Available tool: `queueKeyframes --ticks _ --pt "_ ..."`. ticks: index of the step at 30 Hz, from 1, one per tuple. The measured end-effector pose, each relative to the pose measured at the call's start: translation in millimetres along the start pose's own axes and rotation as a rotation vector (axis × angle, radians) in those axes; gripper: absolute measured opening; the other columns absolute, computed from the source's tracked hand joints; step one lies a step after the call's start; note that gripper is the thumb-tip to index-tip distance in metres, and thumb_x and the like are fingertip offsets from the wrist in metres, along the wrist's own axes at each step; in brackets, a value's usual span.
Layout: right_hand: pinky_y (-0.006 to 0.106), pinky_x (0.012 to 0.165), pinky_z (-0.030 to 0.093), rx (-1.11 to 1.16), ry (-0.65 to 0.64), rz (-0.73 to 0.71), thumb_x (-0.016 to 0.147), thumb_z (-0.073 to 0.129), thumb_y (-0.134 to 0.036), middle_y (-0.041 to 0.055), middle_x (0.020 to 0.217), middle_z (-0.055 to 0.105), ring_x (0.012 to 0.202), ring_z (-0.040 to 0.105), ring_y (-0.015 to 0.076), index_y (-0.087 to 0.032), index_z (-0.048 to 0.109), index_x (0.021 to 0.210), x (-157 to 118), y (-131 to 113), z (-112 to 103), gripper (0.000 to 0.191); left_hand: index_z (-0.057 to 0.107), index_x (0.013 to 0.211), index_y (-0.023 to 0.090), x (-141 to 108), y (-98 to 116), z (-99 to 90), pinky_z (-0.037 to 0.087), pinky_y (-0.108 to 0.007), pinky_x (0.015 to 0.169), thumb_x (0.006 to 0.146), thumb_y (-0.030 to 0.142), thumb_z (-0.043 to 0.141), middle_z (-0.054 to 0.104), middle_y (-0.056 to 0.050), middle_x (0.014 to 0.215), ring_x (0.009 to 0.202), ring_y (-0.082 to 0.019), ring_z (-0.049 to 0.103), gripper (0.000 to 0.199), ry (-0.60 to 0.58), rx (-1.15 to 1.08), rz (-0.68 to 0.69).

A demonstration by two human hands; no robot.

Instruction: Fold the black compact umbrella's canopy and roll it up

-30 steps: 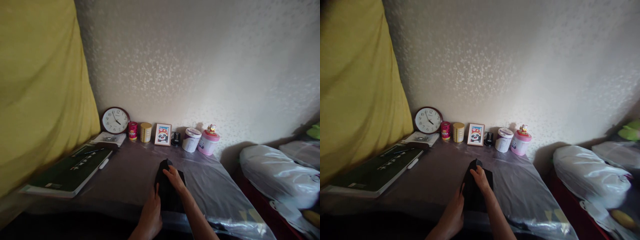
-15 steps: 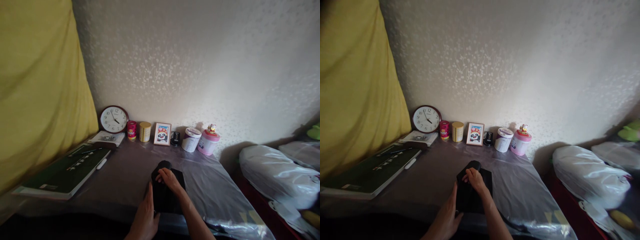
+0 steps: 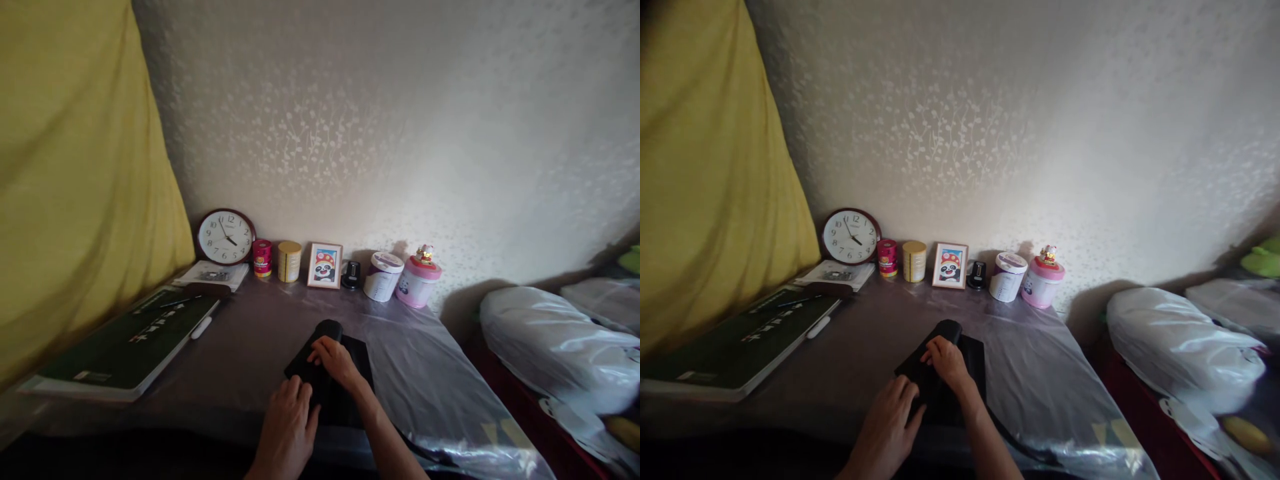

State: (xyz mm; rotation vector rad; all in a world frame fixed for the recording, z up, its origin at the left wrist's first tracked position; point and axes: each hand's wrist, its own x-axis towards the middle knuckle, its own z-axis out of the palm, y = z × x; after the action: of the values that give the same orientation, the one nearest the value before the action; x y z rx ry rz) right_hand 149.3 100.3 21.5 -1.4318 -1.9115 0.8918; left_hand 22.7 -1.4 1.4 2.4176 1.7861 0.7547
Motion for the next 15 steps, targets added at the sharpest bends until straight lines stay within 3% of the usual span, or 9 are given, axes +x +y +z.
queueKeyframes --ticks 2,4,7,11,15 --pt "0.022 0.063 0.043 -0.007 0.007 -0.001 0.087 0.037 -0.029 0.0008 0.073 0.070 0.061 0.061 0.0114 -0.019 0.058 0.079 0 -1 1 0.024 0.057 0.092 0.019 1 0 -0.4 0.047 -0.040 0.082 0.085 0.025 0.038 0.057 -0.008 0.095 0.092 -0.023 0.056 0.022 0.006 -0.011 -0.005" --pt "0.023 0.063 0.043 -0.041 0.018 -0.015 0.088 0.037 -0.029 0.0008 0.073 0.070 0.064 0.062 0.0126 -0.020 0.059 0.079 -2 -2 2 0.025 0.053 0.110 0.017 2 0 6.9 0.043 -0.042 0.091 0.084 0.029 0.041 0.053 -0.011 0.114 0.107 -0.026 0.051 0.031 0.039 -0.032 0.020" --pt "0.023 0.067 0.042 -0.106 0.033 -0.079 0.089 0.036 -0.029 0.0003 0.076 0.070 0.072 0.063 0.0141 -0.022 0.061 0.082 -10 -5 3 0.027 0.031 0.133 0.013 2 0 27.0 0.039 -0.043 0.098 0.081 0.026 0.042 0.034 -0.016 0.138 0.125 -0.028 0.037 0.054 0.017 -0.070 0.025" --pt "0.026 0.075 0.041 -0.226 0.070 -0.223 0.089 0.039 -0.028 -0.0002 0.082 0.070 0.082 0.059 0.0161 -0.025 0.064 0.092 -23 -3 2 0.025 0.023 0.136 0.008 -1 5 45.6 0.036 -0.044 0.101 0.080 0.015 0.037 0.029 -0.020 0.141 0.131 -0.030 0.028 0.059 -0.093 -0.074 -0.034" --pt "0.031 0.084 0.037 -0.341 0.083 -0.378 0.090 0.041 -0.028 0.0003 0.096 0.069 0.090 0.053 0.0182 -0.025 0.067 0.092 -22 5 -2 0.026 0.026 0.135 0.006 -2 10 47.0 0.034 -0.046 0.102 0.080 0.011 0.034 0.030 -0.024 0.139 0.130 -0.033 0.028 0.056 -0.160 -0.016 -0.069"
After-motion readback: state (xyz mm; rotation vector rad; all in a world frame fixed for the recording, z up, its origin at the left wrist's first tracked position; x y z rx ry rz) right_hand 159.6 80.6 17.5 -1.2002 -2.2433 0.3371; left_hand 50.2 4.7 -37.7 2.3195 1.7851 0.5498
